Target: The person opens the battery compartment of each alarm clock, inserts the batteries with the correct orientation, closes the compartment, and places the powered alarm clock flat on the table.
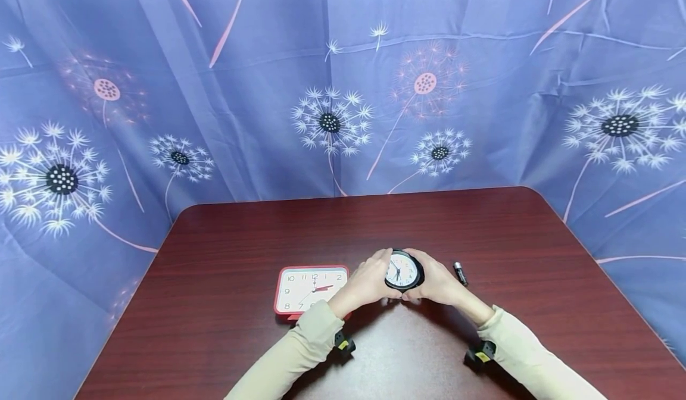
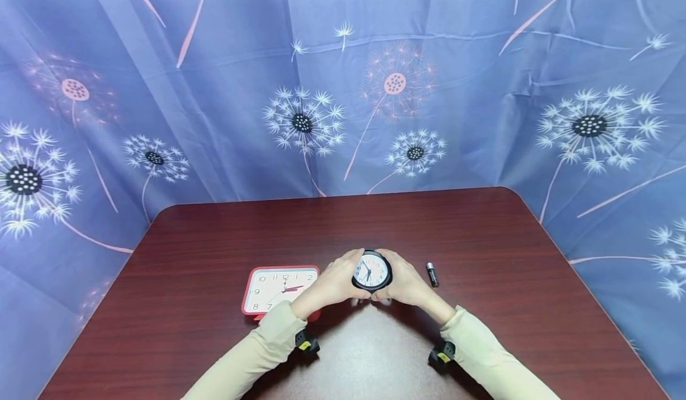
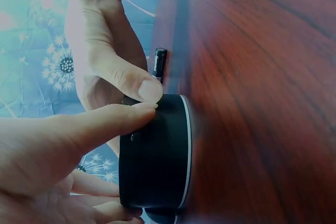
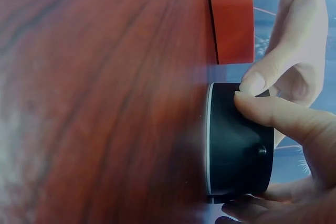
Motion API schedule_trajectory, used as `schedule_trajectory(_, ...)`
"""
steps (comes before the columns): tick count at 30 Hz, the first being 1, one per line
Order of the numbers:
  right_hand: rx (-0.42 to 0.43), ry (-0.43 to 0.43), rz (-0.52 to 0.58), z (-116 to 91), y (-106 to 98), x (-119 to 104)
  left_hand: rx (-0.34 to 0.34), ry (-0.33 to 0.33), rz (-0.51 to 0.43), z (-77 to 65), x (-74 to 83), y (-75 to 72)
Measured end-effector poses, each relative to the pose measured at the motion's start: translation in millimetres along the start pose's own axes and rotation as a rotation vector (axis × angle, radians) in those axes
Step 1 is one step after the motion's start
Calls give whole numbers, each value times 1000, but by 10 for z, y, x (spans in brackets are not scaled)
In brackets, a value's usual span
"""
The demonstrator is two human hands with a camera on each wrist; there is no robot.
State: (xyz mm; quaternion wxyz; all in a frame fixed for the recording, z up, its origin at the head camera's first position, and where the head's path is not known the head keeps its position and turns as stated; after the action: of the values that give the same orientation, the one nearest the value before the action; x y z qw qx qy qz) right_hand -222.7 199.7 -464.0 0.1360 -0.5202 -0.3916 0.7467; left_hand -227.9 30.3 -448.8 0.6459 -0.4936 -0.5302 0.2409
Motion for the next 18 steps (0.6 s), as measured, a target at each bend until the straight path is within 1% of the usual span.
schedule_trajectory(5, 2, 8, -32, 2, -1, -12, 39, 35, -4, 0, -16, -10)
schedule_trajectory(10, 15, 11, -40, 1, 6, -9, 76, 51, 25, -10, -16, -43)
schedule_trajectory(18, 14, 15, -27, -2, -7, -44, 84, 51, 71, -17, -5, -82)
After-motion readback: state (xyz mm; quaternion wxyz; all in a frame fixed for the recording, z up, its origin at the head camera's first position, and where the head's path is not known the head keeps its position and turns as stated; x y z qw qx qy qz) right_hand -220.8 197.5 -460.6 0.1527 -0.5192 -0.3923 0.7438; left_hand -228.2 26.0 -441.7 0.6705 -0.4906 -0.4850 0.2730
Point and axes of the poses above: each hand's wrist, its own z-axis towards the middle knuckle, its own y-axis out of the palm, x = y × z, the point moved 2 cm from there along z, towards the middle knuckle, and after that the axes turned 8 degrees about -y, right-handed, at the moved point
